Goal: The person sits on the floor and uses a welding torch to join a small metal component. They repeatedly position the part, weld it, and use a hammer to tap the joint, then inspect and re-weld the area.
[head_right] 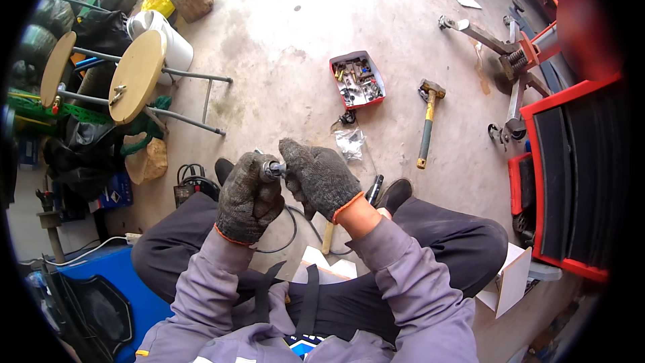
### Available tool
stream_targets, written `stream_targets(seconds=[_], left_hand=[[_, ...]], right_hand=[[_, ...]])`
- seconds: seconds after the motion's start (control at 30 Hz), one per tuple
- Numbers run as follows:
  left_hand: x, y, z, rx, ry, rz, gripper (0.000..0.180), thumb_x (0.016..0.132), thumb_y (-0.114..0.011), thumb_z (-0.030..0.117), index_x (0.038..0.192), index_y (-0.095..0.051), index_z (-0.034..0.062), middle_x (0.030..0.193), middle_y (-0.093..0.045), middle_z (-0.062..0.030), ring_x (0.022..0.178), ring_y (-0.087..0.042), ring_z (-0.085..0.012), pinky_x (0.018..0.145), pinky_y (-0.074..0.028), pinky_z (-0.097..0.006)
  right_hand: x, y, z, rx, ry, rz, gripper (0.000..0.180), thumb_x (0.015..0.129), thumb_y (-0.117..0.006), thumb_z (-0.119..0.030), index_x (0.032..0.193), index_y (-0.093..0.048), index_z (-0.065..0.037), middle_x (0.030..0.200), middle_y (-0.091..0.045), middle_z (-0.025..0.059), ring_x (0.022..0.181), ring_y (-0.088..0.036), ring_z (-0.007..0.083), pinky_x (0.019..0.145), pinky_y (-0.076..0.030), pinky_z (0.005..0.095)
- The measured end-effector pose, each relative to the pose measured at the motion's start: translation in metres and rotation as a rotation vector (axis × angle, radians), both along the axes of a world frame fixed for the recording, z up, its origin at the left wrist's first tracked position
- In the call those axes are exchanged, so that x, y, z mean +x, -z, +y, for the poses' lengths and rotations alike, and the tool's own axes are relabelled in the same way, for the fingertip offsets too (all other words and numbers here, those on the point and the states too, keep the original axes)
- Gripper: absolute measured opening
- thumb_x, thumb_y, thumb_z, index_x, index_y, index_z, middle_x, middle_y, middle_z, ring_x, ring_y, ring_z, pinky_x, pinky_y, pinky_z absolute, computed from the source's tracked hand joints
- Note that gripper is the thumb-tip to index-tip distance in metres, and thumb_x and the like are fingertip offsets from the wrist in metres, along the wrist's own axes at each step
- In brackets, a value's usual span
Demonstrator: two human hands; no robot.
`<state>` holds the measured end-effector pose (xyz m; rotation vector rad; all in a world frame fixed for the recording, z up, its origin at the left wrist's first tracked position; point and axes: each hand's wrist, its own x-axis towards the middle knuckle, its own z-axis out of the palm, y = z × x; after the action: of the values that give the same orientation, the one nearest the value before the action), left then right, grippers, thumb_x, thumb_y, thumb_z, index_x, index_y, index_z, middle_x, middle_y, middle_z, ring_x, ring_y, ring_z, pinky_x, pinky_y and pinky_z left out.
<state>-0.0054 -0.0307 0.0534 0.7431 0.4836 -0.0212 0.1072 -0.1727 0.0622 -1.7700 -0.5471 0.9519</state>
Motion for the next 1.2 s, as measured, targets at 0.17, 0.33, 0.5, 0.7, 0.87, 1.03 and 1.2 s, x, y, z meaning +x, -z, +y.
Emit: stream_targets(seconds=[0.17,0.33,0.5,0.7,0.87,1.03,1.2], left_hand=[[0.007,0.020,0.003,-0.140,0.020,-0.091,0.037,0.102,-0.056,0.039,0.114,-0.058,0.0047,0.080,-0.059,-0.0078,0.054,-0.053,-0.0156,0.047,-0.043,-0.029],[0.018,0.054,0.022,0.192,0.048,0.141,0.033,0.098,-0.061,0.019,0.127,-0.056,0.0037,0.104,-0.064,-0.0134,0.079,-0.067,-0.0223,0.067,-0.057,-0.036],[-0.014,0.099,0.063,0.415,-0.002,-0.131,0.038,0.095,-0.056,0.003,0.132,-0.051,-0.0008,0.099,-0.064,-0.0129,0.076,-0.065,-0.0200,0.067,-0.057,-0.033],[-0.007,0.034,0.040,0.505,-0.423,0.240,0.036,0.099,-0.056,0.007,0.133,-0.051,-0.0025,0.079,-0.065,-0.0100,0.059,-0.060,-0.0155,0.056,-0.054,-0.027],[-0.042,-0.040,0.053,0.694,-0.269,0.398,0.033,0.097,-0.057,0.002,0.130,-0.057,-0.0016,0.090,-0.066,-0.0078,0.069,-0.062,-0.0110,0.066,-0.053,-0.025],[-0.062,-0.007,0.057,1.297,-0.073,0.117,0.037,0.096,-0.058,-0.001,0.132,-0.058,-0.0004,0.102,-0.063,-0.0049,0.073,-0.059,-0.0088,0.069,-0.051,-0.023],[-0.073,0.044,0.034,1.068,0.333,0.242,0.038,0.092,-0.058,0.001,0.130,-0.059,0.0018,0.114,-0.065,-0.0156,0.098,-0.065,-0.0190,0.081,-0.052,-0.034]], right_hand=[[0.005,0.030,0.001,0.093,0.011,-0.773,0.028,0.094,-0.057,-0.017,0.119,-0.058,-0.006,0.069,-0.063,0.0077,0.053,-0.060,0.0214,0.049,-0.048,0.0353],[0.036,0.069,0.018,-0.108,-0.046,-0.406,0.018,0.093,-0.059,-0.020,0.102,-0.061,-0.005,0.064,-0.059,0.0063,0.052,-0.058,0.0219,0.048,-0.047,0.0364],[0.036,0.144,0.041,-0.278,0.406,0.811,0.050,0.096,-0.051,-0.057,0.069,-0.051,-0.015,0.051,-0.044,-0.0010,0.036,-0.038,0.0159,0.038,-0.039,0.0357],[-0.007,0.301,0.029,-0.419,0.670,1.060,0.057,0.093,-0.049,-0.067,0.080,-0.054,-0.012,0.055,-0.042,0.0012,0.038,-0.035,0.0176,0.041,-0.039,0.0371],[-0.048,0.349,-0.020,-0.621,0.552,0.771,0.055,0.091,-0.055,-0.058,0.101,-0.062,-0.004,0.067,-0.060,0.0123,0.047,-0.056,0.0285,0.052,-0.051,0.0489],[-0.083,0.359,-0.045,-1.061,0.176,-0.008,0.063,0.088,-0.061,-0.051,0.121,-0.061,0.003,0.101,-0.069,0.0275,0.073,-0.072,0.0386,0.071,-0.057,0.0440],[-0.082,0.367,-0.040,-0.930,0.399,0.089,0.044,0.088,-0.064,-0.036,0.109,-0.062,0.004,0.093,-0.069,0.0218,0.067,-0.071,0.0330,0.064,-0.058,0.0464]])
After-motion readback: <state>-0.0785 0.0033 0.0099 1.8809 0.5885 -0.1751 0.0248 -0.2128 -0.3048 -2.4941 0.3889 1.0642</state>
